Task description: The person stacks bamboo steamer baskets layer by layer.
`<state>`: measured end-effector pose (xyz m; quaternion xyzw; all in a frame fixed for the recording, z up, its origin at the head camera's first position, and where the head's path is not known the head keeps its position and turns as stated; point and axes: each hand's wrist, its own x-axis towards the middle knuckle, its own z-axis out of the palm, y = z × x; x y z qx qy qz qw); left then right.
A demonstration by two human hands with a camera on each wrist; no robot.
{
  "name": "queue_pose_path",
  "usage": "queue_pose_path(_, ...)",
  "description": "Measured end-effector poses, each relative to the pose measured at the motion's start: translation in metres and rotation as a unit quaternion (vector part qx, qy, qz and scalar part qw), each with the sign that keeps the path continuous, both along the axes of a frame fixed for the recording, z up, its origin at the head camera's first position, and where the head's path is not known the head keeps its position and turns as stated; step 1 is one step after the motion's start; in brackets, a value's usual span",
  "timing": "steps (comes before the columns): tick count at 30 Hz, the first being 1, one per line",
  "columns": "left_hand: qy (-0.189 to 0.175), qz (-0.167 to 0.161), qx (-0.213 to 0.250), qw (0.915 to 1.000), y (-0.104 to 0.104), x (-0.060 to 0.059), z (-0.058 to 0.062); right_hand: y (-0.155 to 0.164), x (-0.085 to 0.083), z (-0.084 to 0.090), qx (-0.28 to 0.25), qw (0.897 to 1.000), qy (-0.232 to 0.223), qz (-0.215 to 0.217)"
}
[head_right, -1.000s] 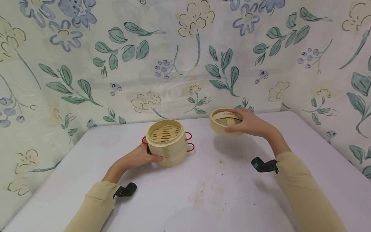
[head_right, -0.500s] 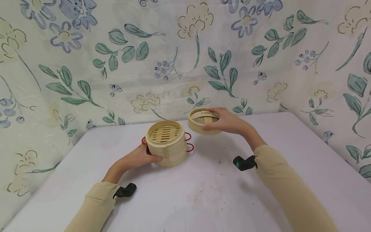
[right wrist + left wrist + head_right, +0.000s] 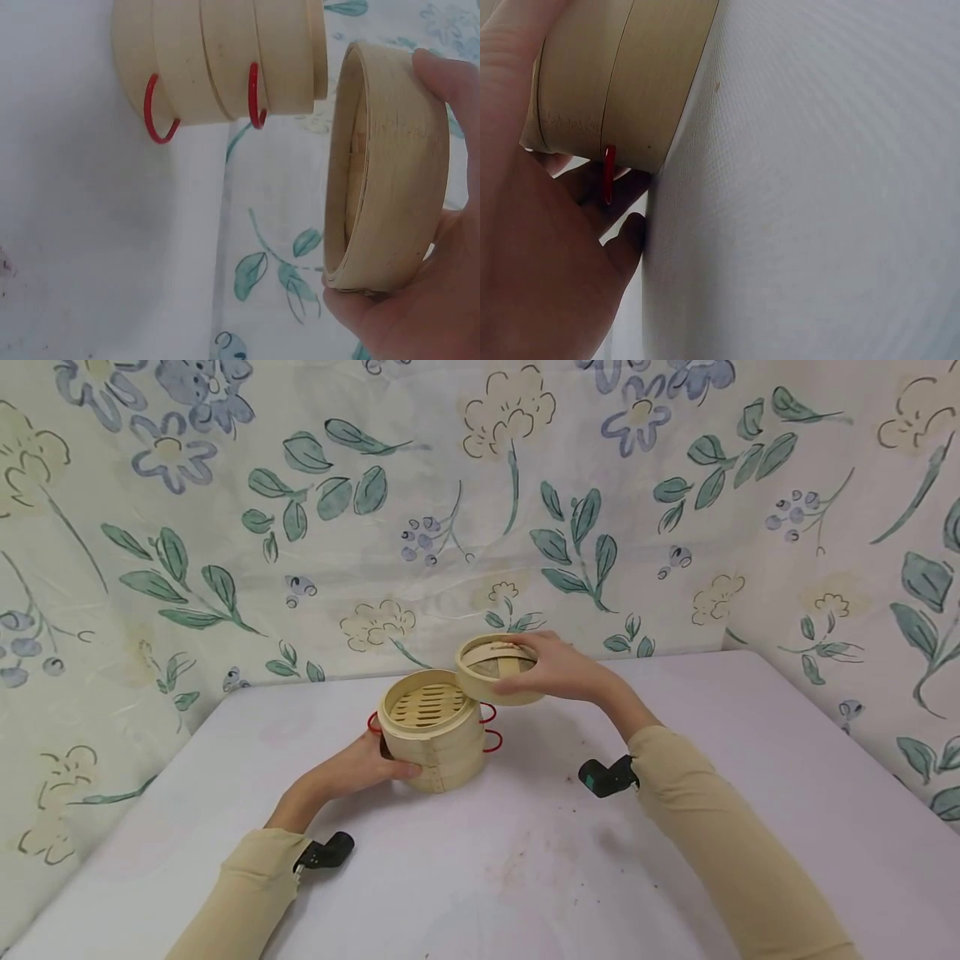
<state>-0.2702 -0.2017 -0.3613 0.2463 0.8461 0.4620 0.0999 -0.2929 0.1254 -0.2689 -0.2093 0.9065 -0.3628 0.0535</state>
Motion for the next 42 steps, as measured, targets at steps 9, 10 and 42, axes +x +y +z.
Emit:
queue_pose_path(9,-0.004,0.000,-0.006,1.0000,-0.002,0.000,-0.002,-0.023,0.003,0.006,0.040,0.999,-0.001,0.005)
queue_pose_path(10,-0.005,-0.001,-0.006,1.0000,-0.002,0.000,-0.002,-0.025,0.004,0.007,0.043,0.999,0.000,0.006)
queue_pose_path(42,-0.037,0.013,-0.006,0.9992,-0.003,-0.001,-0.001,-0.102,0.015,0.009,0.057,0.997,0.043,0.018)
